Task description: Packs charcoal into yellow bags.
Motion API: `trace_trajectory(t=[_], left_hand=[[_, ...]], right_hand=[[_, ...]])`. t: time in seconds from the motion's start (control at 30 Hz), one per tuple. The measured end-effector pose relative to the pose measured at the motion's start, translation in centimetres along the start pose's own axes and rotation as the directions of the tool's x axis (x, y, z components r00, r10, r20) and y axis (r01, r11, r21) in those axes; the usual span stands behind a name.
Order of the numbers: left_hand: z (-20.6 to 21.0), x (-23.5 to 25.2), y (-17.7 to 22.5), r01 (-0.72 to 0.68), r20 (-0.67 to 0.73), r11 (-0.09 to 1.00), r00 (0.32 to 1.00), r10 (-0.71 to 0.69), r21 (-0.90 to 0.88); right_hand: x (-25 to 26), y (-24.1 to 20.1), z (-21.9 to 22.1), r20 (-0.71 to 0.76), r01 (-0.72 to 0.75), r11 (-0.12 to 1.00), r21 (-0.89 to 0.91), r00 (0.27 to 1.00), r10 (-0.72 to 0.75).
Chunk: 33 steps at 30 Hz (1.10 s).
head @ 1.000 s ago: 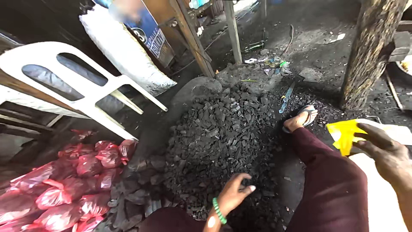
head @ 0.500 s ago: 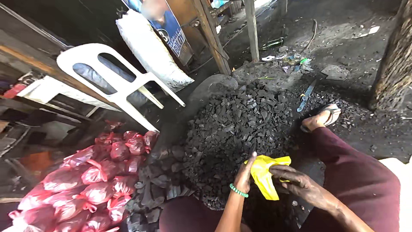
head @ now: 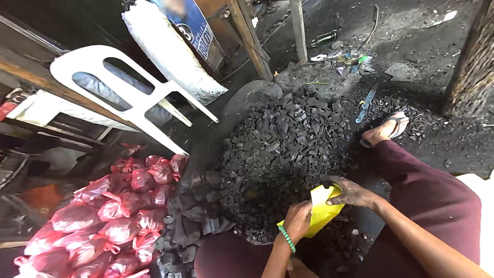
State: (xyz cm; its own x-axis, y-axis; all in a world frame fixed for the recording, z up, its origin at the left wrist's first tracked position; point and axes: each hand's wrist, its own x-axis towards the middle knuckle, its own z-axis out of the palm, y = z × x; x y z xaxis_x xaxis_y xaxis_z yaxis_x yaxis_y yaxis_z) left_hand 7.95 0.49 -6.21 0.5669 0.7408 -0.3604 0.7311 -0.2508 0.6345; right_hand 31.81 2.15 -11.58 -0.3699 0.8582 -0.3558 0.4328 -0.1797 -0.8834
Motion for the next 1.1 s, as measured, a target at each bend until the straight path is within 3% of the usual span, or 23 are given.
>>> trace_trajectory(t=[0.17,0.23,0.3,0.37,0.43,0.5,0.57,0.63,0.77,0.83,0.87,0.93,1.0,1.03,1.1], left_hand=[[-0.6,-0.2,-0.8,0.12,0.075,0.956,0.987,-0.145,0.269],[0.1,-0.1,-1.5,0.185,-0.059,0.932,0.983,-0.176,0.311],[1.0,0.1,-2.4,0.25,-0.263,0.926,0.949,-0.176,0.281],[1.3,0.4,-2.7,0.298,-0.438,0.939,0.876,-0.2,0.169],[1.2,0.4,-2.3,0.302,-0.526,0.953,0.806,-0.273,-0.033],[1.0,0.4,-1.7,0.29,-0.46,0.922,0.802,-0.381,-0.257],[1.2,0.6,-1.9,0.262,-0.268,0.847,0.869,-0.416,-0.463],[1.6,0.9,-2.5,0.273,-0.121,0.786,0.908,-0.401,-0.554],[1.8,0.6,-3.0,0.167,-0.096,0.681,0.938,-0.332,-0.713],[1.2,0.1,-3.5,0.145,-0.091,0.521,0.912,-0.401,-0.841],[0.8,-0.3,-4.0,0.109,-0.091,0.389,0.882,-0.462,-0.915],[-0.1,-1.3,-5.3,-0.038,-0.086,0.098,0.833,-0.547,-0.994],[-1.3,-2.6,-6.3,-0.192,-0.089,-0.128,0.822,-0.562,-0.973],[-1.9,-3.0,-6.5,-0.264,-0.113,-0.174,0.796,-0.595,-0.949],[-2.7,-2.9,-6.9,-0.342,-0.194,-0.107,0.734,-0.65,-0.934]], right_hand=[[0.9,-0.8,1.2,0.149,-0.044,0.998,-0.043,0.988,0.05],[1.1,-0.9,2.7,0.085,-0.093,0.995,-0.039,0.992,0.096],[1.4,-0.7,4.4,-0.036,-0.114,0.989,0.097,0.992,0.118],[1.9,-0.6,5.6,-0.138,-0.099,0.949,0.3,0.98,0.146],[2.2,-0.6,6.2,-0.154,-0.085,0.846,0.527,0.969,0.193],[2.7,-0.8,7.3,-0.162,-0.043,0.709,0.704,0.962,0.219],[2.9,-1.6,8.3,-0.119,-0.042,0.58,0.813,0.964,0.236],[2.9,-2.8,8.9,-0.02,-0.131,0.529,0.838,0.963,0.27],[2.8,-3.1,9.3,0.076,-0.195,0.482,0.854,0.964,0.255],[2.9,-2.9,8.5,0.049,-0.186,0.542,0.819,0.965,0.258],[3.1,-2.7,7.7,0.022,-0.205,0.64,0.741,0.959,0.282],[4.0,-1.7,5.9,-0.037,-0.304,0.881,0.361,0.94,0.34],[4.8,0.0,4.6,-0.062,-0.384,0.923,0.003,0.921,0.383],[5.0,1.0,4.3,-0.095,-0.403,0.912,-0.07,0.913,0.396],[5.3,2.2,4.2,-0.155,-0.405,0.909,-0.093,0.908,0.389]])
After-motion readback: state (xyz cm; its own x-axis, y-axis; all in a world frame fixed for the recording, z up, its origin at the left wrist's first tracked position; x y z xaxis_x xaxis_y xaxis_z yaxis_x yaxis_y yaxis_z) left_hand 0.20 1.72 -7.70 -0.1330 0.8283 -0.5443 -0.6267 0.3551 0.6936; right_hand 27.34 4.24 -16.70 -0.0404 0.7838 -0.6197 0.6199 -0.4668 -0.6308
